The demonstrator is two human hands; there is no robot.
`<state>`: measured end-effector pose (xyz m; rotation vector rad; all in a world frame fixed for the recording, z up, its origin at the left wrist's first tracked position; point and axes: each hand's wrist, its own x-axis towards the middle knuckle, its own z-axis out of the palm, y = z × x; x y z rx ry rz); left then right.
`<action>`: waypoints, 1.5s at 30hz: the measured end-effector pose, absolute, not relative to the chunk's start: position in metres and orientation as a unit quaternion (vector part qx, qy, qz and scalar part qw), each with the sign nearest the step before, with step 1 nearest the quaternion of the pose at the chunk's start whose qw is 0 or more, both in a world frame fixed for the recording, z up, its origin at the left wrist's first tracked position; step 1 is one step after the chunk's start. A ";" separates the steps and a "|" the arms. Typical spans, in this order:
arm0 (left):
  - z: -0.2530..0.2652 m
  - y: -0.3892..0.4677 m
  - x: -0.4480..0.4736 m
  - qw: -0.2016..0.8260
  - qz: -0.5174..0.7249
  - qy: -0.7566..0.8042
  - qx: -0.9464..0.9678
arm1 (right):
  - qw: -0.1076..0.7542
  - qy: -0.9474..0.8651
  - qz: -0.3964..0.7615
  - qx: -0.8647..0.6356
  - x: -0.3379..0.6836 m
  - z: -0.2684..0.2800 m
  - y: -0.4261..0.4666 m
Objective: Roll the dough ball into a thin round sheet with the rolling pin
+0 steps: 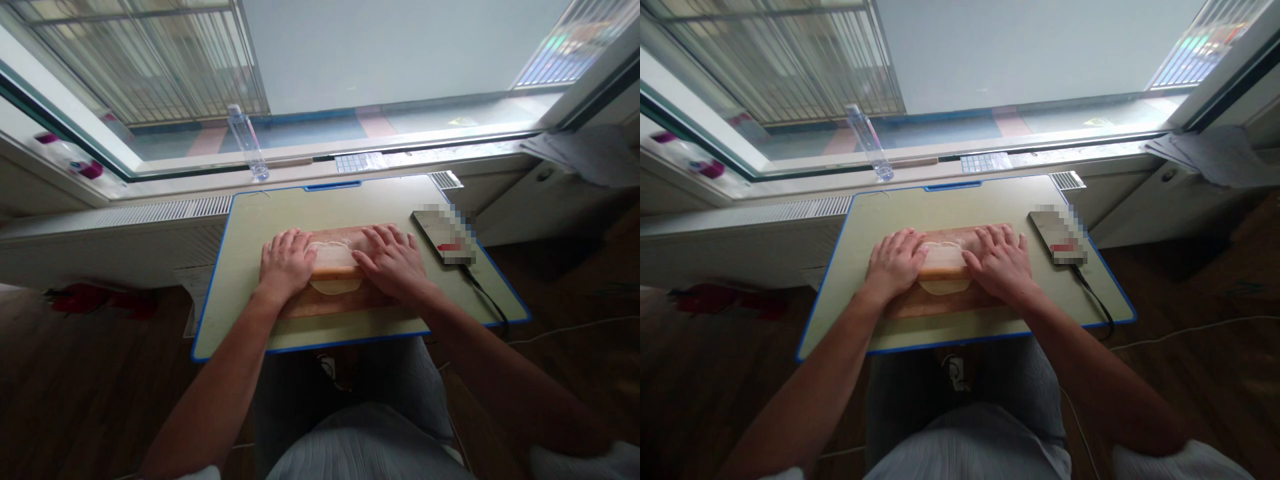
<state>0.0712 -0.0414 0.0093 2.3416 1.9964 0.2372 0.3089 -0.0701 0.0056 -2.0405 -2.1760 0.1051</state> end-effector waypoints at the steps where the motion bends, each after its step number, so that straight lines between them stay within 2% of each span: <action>1: 0.009 -0.042 0.071 0.025 0.079 0.644 0.760 | 0.081 -0.728 0.032 -0.680 0.309 0.005 -0.071; 31: -0.001 -0.075 0.070 -0.022 0.139 0.627 0.766 | 0.130 -0.734 -0.015 -0.667 0.308 -0.008 -0.100; 45: -0.005 -0.103 0.070 -0.012 0.167 0.625 0.763 | 0.152 -0.740 -0.038 -0.654 0.309 -0.015 -0.121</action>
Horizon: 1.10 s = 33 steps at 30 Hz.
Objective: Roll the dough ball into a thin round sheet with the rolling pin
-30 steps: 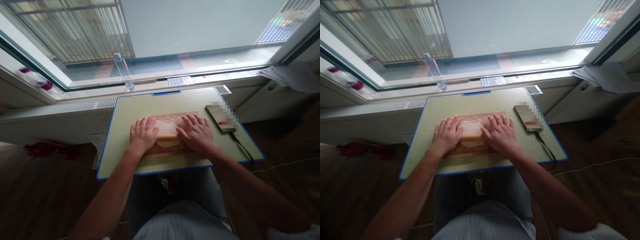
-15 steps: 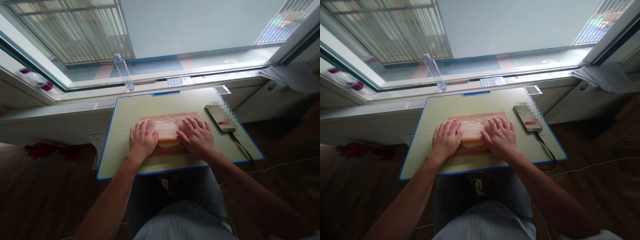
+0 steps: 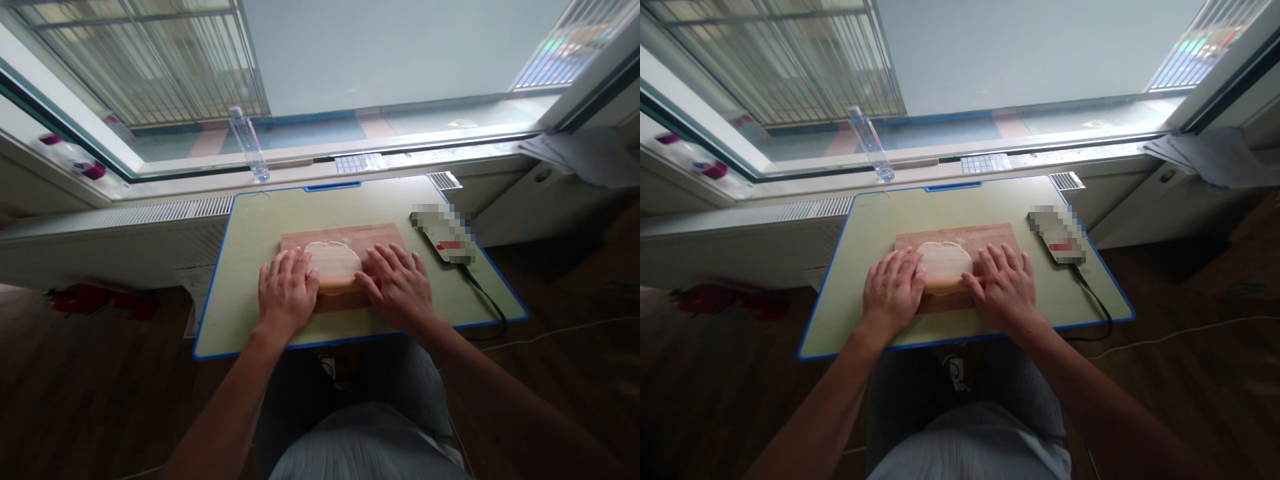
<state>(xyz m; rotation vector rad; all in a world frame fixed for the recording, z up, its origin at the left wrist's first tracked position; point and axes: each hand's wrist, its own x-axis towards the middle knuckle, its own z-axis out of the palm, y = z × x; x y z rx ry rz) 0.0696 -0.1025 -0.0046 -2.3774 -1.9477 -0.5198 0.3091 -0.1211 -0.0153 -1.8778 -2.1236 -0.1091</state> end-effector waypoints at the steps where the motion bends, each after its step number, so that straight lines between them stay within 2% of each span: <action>1: -0.004 -0.104 0.070 0.009 -0.165 -0.626 -0.762 | 0.156 -0.739 -0.033 -0.654 0.309 -0.015 -0.122; 18: -0.003 -0.118 0.070 -0.001 -0.154 -0.628 -0.762 | 0.157 -0.744 -0.018 -0.649 0.309 -0.015 -0.136; 33: 0.003 -0.078 0.068 -0.026 -0.096 -0.632 -0.768 | 0.127 -0.731 0.002 -0.670 0.308 -0.007 -0.099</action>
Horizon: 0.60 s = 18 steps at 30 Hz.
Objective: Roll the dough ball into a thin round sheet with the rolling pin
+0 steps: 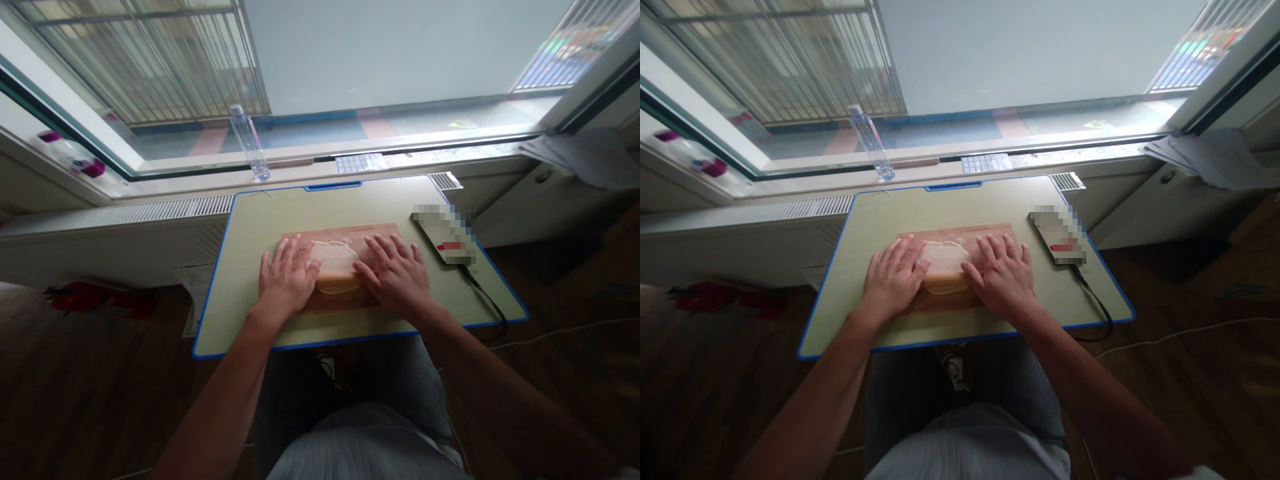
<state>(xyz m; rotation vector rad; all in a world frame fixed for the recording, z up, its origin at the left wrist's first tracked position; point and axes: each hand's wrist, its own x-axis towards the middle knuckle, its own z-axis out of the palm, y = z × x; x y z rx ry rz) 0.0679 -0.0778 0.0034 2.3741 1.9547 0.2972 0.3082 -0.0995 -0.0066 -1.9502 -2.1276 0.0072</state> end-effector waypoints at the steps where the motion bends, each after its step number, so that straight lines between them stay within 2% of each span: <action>1: 0.003 -0.075 0.068 0.027 0.096 0.632 0.769 | 0.127 -0.731 0.003 -0.671 0.308 -0.006 -0.097; 18: 0.011 -0.018 0.068 0.119 0.043 0.641 0.757 | 0.090 -0.714 0.051 -0.692 0.310 -0.001 -0.048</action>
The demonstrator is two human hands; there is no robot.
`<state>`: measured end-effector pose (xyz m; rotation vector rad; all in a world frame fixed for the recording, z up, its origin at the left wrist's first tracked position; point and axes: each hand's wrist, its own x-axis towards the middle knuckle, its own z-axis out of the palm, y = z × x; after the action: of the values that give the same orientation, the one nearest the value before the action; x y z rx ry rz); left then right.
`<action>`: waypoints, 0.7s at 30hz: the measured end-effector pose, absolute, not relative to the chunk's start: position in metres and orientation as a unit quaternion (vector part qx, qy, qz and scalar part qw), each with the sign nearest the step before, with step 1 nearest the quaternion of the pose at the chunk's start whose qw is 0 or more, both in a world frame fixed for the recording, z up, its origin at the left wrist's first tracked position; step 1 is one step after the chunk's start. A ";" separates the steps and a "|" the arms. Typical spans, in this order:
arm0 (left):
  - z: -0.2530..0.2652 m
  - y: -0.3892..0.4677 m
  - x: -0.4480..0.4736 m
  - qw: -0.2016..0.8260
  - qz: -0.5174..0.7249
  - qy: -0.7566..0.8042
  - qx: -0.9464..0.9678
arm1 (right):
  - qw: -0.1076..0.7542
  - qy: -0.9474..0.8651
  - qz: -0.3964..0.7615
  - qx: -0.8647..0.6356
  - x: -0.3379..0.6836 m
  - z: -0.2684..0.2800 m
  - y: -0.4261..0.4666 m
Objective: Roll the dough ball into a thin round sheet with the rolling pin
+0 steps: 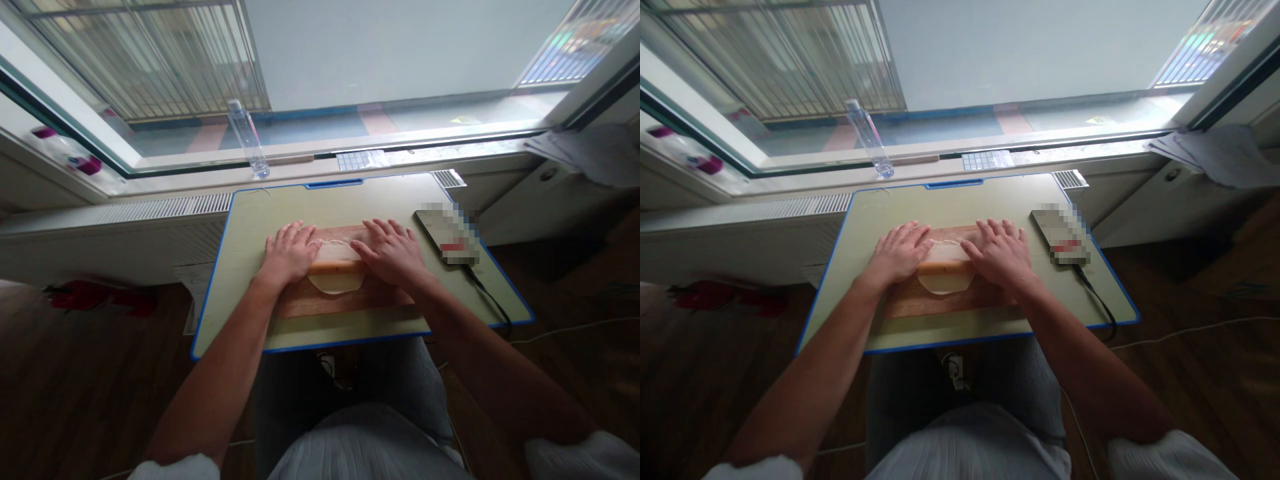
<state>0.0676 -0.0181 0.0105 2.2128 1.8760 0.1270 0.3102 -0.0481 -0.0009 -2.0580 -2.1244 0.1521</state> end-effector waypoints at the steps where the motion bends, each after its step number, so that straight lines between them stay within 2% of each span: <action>1: 0.010 -0.015 0.067 0.120 0.045 0.639 0.758 | 0.093 -0.713 0.056 -0.693 0.310 -0.001 -0.046; 14: 0.009 0.005 0.072 0.077 0.108 0.642 0.755 | 0.103 -0.715 0.083 -0.687 0.313 0.006 -0.018; 21: 0.014 0.022 0.077 0.053 0.100 0.656 0.746 | 0.113 -0.698 0.092 -0.701 0.312 0.005 0.002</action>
<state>0.0767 0.0217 0.0137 2.2672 1.9942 0.3040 0.3123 0.0018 0.0054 -2.0570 -2.0488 0.2709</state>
